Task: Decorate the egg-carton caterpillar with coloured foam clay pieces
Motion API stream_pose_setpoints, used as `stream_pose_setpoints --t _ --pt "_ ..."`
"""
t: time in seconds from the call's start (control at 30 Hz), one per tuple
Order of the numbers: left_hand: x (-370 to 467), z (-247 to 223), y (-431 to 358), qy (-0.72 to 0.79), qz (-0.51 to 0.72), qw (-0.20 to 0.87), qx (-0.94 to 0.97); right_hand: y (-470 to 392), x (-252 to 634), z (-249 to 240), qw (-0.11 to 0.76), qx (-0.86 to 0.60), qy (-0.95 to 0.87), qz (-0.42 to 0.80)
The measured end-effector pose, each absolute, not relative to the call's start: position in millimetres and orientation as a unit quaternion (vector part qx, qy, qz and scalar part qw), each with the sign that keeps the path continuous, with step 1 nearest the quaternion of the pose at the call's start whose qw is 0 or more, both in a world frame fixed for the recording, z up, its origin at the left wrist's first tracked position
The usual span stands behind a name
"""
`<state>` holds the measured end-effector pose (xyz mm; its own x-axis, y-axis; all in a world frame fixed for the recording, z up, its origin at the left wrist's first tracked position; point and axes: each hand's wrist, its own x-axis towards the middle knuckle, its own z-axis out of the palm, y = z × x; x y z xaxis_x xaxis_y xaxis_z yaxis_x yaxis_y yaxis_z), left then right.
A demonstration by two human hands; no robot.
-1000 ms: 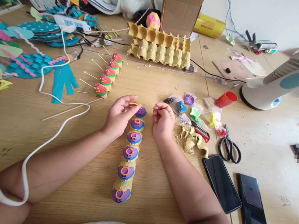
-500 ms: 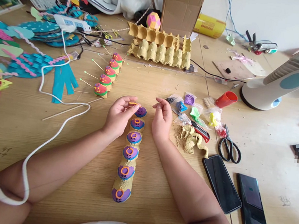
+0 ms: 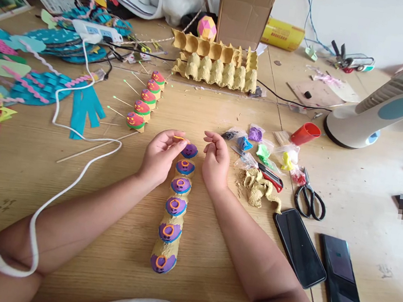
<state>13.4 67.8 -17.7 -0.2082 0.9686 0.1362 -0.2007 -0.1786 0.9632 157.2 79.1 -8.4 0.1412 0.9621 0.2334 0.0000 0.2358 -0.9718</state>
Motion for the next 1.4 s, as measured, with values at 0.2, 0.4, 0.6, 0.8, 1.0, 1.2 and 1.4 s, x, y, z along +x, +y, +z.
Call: stream_pose_setpoints --t 0.2,0.4,0.6,0.8,1.0,1.2,1.4 --pt "14 -16 68 0.419 0.659 0.465 0.417 72 156 -2 0.559 -0.424 -0.567 0.430" --pt "15 -13 68 0.402 0.661 0.488 0.405 70 154 -1 0.536 -0.413 -0.586 0.445" --pt "15 -11 66 0.413 0.659 0.476 0.411 71 155 1 0.557 -0.415 -0.553 0.460" --pt "13 -11 65 0.431 0.651 0.450 0.435 73 156 1 0.565 -0.458 -0.535 0.430" --pt "10 -10 62 0.412 0.636 0.457 0.467 72 156 3 0.564 -0.471 -0.537 0.415" --pt "13 -13 62 0.422 0.630 0.485 0.437 72 156 2 0.563 -0.475 -0.537 0.412" --pt "14 -15 65 0.432 0.650 0.463 0.421 71 157 4 0.558 -0.466 -0.541 0.422"
